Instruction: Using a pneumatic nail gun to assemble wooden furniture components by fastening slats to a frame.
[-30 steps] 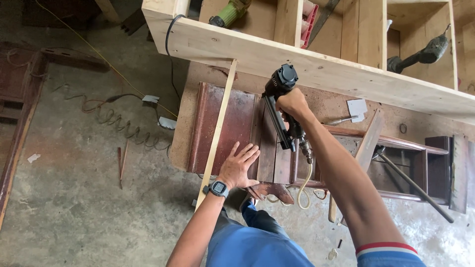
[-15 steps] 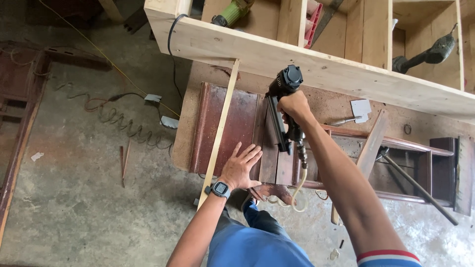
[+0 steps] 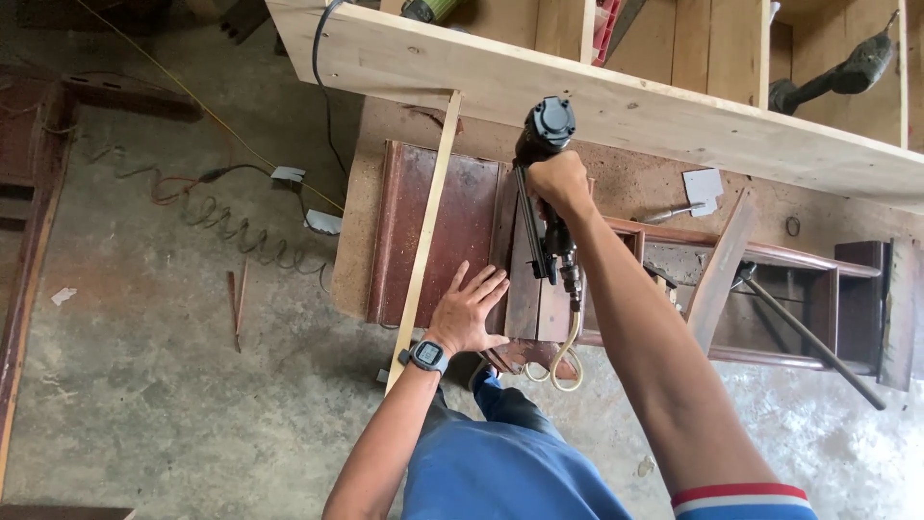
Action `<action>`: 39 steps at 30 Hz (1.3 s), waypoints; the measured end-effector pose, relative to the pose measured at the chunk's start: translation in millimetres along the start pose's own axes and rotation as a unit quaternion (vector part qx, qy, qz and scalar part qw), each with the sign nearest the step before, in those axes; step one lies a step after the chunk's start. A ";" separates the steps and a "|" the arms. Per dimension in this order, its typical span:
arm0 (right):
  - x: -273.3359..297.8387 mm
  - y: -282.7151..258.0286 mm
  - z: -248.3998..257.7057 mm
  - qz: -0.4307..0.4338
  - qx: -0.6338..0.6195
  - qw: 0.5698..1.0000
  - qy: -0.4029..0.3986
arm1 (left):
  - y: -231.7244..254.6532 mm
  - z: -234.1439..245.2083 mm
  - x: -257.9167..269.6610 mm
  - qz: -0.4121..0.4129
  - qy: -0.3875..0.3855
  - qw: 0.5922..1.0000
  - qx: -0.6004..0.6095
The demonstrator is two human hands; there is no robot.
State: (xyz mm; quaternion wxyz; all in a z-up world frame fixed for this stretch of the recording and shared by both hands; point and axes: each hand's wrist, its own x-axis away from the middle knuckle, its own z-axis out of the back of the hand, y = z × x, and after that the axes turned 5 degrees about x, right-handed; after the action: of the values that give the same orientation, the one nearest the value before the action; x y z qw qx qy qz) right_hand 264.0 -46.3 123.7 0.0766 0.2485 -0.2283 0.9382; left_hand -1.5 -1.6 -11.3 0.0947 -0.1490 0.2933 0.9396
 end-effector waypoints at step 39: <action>47.3 46.4 16.1 0.028 -0.173 0.984 0.030 | -4.4 -1.3 8.9 -0.007 -0.043 0.999 -0.011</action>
State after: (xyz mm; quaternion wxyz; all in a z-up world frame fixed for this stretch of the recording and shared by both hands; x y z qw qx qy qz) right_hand 218.1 -93.4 141.7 0.0993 0.1969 -0.3916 0.8933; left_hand -8.3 1.9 -17.6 0.1119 -0.1111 0.2780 0.9475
